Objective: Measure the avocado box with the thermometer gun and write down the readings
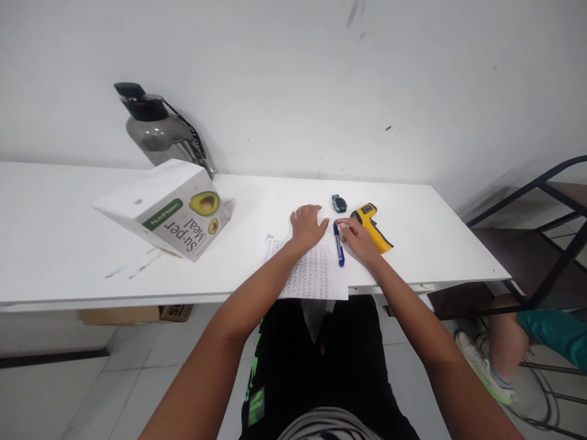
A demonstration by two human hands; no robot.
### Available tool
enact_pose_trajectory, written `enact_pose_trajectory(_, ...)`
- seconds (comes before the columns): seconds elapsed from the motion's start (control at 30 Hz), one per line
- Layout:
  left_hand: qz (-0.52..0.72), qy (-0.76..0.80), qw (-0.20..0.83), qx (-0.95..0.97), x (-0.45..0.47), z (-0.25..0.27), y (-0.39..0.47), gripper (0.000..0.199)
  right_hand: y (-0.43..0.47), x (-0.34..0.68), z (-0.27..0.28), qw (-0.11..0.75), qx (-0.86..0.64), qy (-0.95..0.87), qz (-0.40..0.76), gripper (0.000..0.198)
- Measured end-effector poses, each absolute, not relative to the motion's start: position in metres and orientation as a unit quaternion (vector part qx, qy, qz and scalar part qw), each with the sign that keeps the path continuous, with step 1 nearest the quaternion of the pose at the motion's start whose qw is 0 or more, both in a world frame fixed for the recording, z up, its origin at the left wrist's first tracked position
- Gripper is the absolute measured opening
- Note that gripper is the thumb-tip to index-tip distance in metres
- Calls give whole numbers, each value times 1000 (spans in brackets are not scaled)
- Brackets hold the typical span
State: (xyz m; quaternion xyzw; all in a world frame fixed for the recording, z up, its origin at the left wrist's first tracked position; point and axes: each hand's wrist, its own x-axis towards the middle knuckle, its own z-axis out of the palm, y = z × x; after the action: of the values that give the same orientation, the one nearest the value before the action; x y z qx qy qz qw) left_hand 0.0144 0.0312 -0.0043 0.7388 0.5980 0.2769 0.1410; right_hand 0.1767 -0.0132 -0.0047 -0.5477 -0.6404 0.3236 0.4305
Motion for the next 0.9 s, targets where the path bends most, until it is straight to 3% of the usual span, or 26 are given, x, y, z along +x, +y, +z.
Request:
enact_pose_trajectory(0.6,293,592,148,736,14,-6,32,39,-14,176,-3,444,-544,-646,300,42)
enact_pose_trajectory(0.8,312,580,142,739,14,-11,33,38,-17,176,-8,474,-584,-648,116,37)
enact_pose_trajectory(0.9,328,566,134,744,13,-13,31,36,-18,181,-8,424,-647,-634,-20,39)
